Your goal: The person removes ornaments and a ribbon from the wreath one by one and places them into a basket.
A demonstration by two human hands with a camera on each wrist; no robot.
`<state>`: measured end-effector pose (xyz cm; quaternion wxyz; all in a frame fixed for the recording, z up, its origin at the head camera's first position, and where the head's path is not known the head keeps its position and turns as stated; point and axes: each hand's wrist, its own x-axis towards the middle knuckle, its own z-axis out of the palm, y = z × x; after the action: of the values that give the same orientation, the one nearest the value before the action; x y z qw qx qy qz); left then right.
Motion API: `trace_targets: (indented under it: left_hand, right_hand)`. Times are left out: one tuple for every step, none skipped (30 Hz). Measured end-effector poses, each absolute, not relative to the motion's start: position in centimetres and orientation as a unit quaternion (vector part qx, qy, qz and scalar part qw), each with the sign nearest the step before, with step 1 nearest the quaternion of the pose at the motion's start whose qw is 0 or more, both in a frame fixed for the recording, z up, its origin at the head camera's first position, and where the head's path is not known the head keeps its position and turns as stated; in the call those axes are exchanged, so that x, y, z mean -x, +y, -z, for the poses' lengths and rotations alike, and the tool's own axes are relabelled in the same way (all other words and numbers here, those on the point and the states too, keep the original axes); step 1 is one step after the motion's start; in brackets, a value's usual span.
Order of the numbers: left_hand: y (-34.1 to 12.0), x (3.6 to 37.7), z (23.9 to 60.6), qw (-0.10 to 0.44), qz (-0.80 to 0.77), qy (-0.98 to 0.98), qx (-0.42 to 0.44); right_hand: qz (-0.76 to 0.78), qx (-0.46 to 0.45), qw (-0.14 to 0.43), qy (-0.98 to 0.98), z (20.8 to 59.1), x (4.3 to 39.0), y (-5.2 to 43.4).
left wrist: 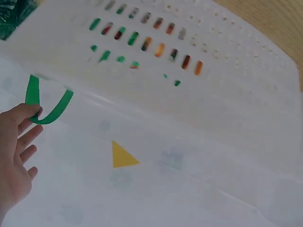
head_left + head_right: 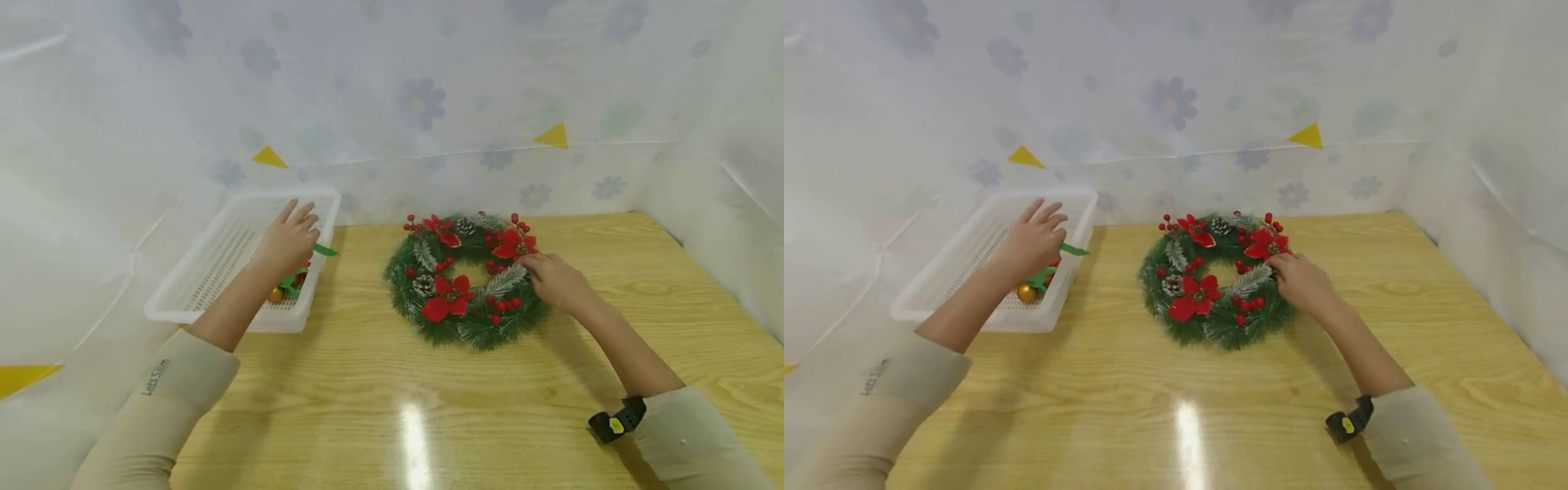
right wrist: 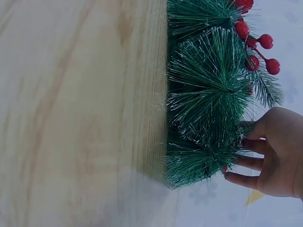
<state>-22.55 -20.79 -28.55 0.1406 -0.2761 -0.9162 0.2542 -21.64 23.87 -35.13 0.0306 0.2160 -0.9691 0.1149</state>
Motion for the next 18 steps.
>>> trace_targets:
  left_hand:
    - [-21.4,22.7,28.2,0.131,-0.251,-0.922,0.264]
    - [-22.0,22.8,27.8,0.12,-0.249,-0.928,0.25]
    - [-22.7,23.0,27.6,0.111,-0.247,-0.933,0.235]
    - [-23.4,23.1,27.5,0.103,-0.243,-0.939,0.22]
    - [-24.1,23.2,27.5,0.094,-0.24,-0.944,0.205]
    - [-24.8,23.3,27.6,0.087,-0.237,-0.948,0.193]
    - [-25.5,23.3,27.8,0.085,-0.229,-0.952,0.186]
    - [-26.1,23.3,28.2,0.084,-0.219,-0.955,0.18]
    - [-26.7,23.3,28.6,0.082,-0.209,-0.958,0.176]
    - [-27.2,23.2,29.1,0.079,-0.194,-0.962,0.174]
    - [-27.6,23.2,29.5,0.074,-0.181,-0.965,0.173]
    - [-27.9,23.2,29.9,0.069,-0.167,-0.968,0.173]
    - [-28.1,23.1,30.3,0.064,-0.157,-0.971,0.171]
    - [-28.3,23.1,30.6,0.056,-0.15,-0.973,0.167]
    - [-28.3,23.1,30.8,0.051,-0.144,-0.975,0.162]
    - [-28.2,23.1,30.9,0.048,-0.14,-0.976,0.159]
    - [-28.1,23.2,31.0,0.047,-0.143,-0.976,0.155]
    - [-27.8,23.3,30.9,0.051,-0.147,-0.976,0.153]
  right_hand:
    - [-0.114,-0.215,0.03,-0.97,35.1,21.7,23.9]
    - [-0.115,-0.214,0.03,-0.97,35.0,21.7,23.9]
    - [-0.115,-0.214,0.03,-0.97,35.0,21.7,23.9]
    - [-0.116,-0.214,0.03,-0.97,34.9,21.7,23.9]
    - [-0.117,-0.213,0.03,-0.97,34.9,21.8,23.9]
    - [-0.116,-0.213,0.03,-0.97,34.9,21.8,23.9]
    - [-0.116,-0.212,0.029,-0.97,34.8,21.9,23.9]
    - [-0.116,-0.212,0.028,-0.97,34.8,21.9,23.9]
    - [-0.116,-0.212,0.026,-0.97,34.8,21.9,23.8]
    - [-0.116,-0.211,0.025,-0.97,34.8,22.0,23.8]
    - [-0.114,-0.211,0.023,-0.97,34.8,22.0,23.8]
    - [-0.113,-0.212,0.021,-0.97,34.8,22.0,23.8]
    - [-0.113,-0.213,0.02,-0.97,34.8,22.0,23.8]
    - [-0.113,-0.213,0.019,-0.97,34.8,22.0,23.8]
    - [-0.112,-0.215,0.018,-0.97,34.8,21.9,23.8]
    - [-0.112,-0.217,0.018,-0.97,34.8,21.9,23.8]
    - [-0.114,-0.221,0.019,-0.968,34.7,21.9,23.8]
    - [-0.118,-0.223,0.018,-0.967,34.7,22.0,23.9]
